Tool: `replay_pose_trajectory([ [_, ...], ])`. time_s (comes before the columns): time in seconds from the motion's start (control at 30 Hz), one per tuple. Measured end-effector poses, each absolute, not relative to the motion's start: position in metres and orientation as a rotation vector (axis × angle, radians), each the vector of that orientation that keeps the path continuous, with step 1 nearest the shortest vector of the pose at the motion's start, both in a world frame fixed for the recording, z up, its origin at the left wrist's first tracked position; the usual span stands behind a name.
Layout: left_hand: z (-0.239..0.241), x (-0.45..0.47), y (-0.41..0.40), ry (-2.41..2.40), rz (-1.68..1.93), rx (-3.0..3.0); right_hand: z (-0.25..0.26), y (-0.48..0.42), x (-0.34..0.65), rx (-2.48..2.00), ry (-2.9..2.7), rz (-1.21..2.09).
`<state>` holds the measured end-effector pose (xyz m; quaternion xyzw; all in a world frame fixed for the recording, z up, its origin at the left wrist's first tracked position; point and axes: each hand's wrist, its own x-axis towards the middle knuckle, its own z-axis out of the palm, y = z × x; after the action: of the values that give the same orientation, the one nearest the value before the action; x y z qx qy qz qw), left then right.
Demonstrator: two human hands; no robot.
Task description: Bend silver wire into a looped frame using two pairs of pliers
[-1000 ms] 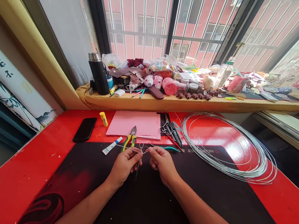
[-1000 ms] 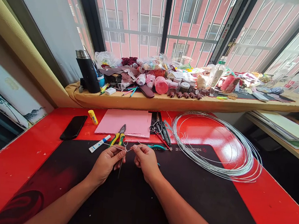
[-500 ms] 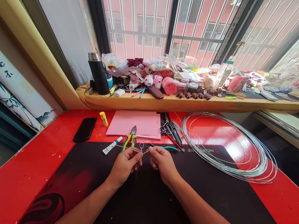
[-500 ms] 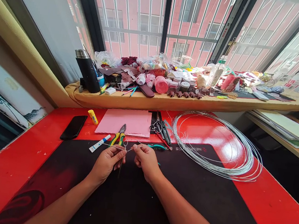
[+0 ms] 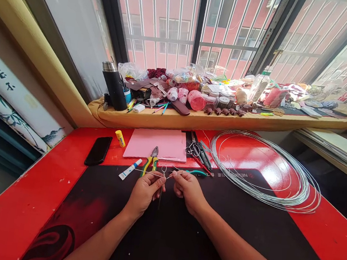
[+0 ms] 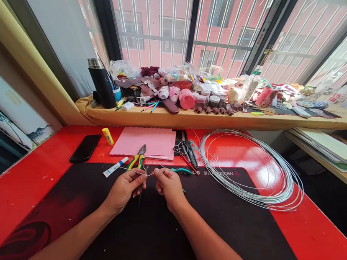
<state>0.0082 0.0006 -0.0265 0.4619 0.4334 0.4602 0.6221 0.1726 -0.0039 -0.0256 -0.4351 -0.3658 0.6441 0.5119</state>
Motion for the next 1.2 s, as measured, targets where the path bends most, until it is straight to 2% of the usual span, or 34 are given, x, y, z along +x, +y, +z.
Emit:
replay_pose_trajectory([
  [1.2,-0.0280,0.0084,0.0019,1.049,0.998,1.108,-0.0240,-0.0037,0.1719,-1.074,-0.901,1.517],
])
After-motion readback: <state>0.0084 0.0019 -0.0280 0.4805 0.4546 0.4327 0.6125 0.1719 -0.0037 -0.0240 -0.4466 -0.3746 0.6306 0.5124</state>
